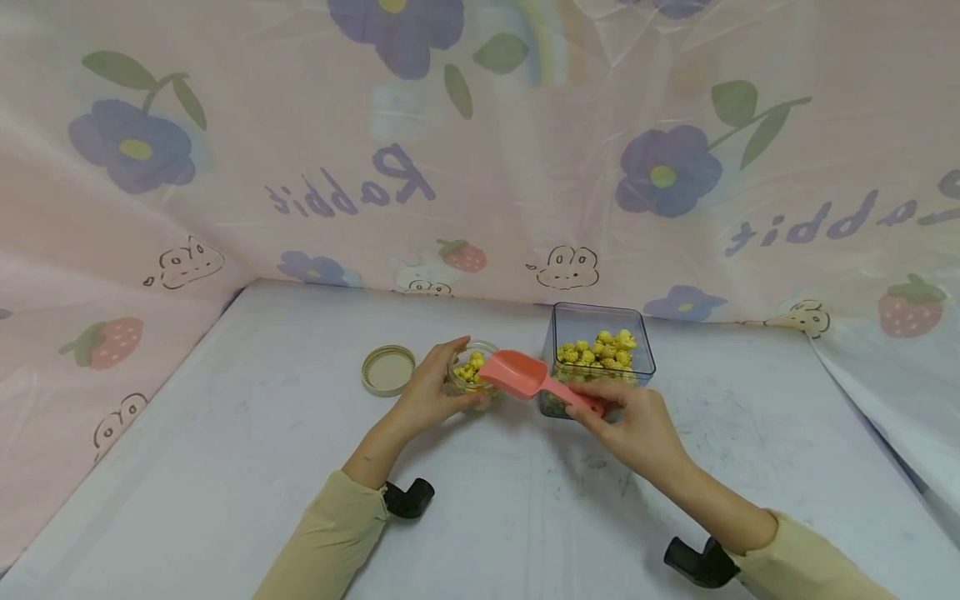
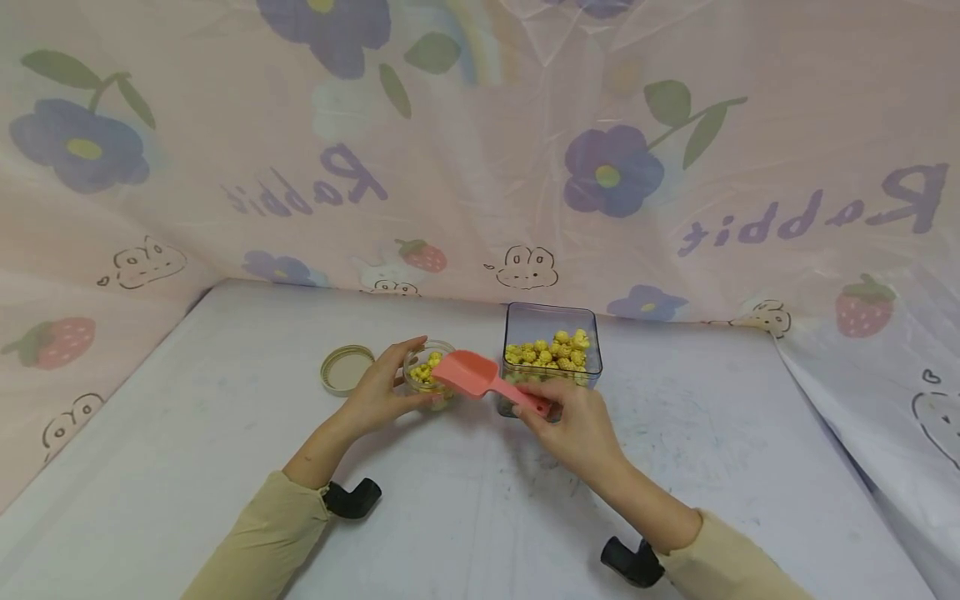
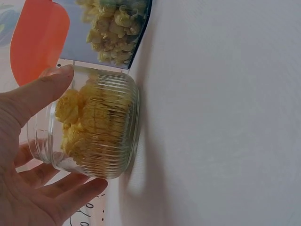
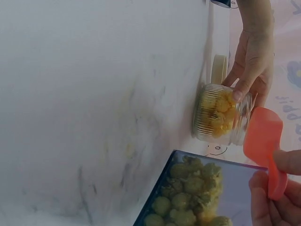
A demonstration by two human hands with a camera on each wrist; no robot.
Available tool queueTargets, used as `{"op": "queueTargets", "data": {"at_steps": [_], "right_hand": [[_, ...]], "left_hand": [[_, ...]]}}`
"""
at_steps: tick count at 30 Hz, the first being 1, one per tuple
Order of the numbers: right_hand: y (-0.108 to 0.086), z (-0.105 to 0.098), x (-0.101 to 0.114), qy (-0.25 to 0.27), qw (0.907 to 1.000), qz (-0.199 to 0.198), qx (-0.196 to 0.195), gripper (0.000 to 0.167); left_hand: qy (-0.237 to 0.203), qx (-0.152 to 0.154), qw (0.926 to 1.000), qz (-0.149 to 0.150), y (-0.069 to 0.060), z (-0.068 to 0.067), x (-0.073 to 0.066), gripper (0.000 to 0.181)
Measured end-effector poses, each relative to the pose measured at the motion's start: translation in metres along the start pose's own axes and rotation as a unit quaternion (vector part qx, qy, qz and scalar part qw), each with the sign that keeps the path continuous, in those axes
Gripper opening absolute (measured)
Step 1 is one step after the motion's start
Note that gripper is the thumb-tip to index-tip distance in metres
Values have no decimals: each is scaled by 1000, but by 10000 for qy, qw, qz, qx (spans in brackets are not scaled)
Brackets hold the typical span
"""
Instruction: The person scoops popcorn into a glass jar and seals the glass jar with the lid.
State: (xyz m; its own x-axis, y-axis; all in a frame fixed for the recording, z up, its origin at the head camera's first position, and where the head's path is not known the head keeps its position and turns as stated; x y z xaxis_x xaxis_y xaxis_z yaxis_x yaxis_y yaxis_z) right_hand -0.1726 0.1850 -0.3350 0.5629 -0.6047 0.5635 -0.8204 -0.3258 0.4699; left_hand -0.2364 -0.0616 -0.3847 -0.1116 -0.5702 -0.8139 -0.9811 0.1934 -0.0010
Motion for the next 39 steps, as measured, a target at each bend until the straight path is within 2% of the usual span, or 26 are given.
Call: {"op": "queueTargets", "data": {"at_steps": [10, 19, 26, 30, 39], "right_hand": [[-2, -1, -4, -46, 9995, -76, -287, 25], [-2, -16, -4, 108, 9977, 39, -663, 27], [-2, -25, -2, 272, 9965, 196, -760, 28], [-2, -29, 0, 364, 9957, 224, -827, 29], [-3, -43, 0, 136, 9950, 181, -976, 29]], "left_hand": [[-21, 24, 10000, 32, 1, 1, 0, 85], [126, -43, 9997, 211, 2, 1, -4, 86], [106, -122, 9999, 57, 3, 2, -11, 85], [-30, -148, 9998, 158, 6, 4, -17, 83], [-70, -188, 9982, 559, 12, 11, -35, 87]]}}
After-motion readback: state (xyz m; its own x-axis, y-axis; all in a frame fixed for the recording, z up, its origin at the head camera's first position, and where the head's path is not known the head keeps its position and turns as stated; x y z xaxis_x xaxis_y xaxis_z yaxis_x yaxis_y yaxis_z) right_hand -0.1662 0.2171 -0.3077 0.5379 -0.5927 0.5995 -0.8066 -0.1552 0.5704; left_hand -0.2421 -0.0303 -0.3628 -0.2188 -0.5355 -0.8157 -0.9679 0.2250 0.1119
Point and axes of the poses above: each hand's wrist, its own y-axis towards the middle knuckle, its own z-axis out of the palm, x = y × z, the point moved 4 cm from there along y, towards the middle knuckle, and after that the axes turned 11 degrees about -z, right-handed, at the moved point
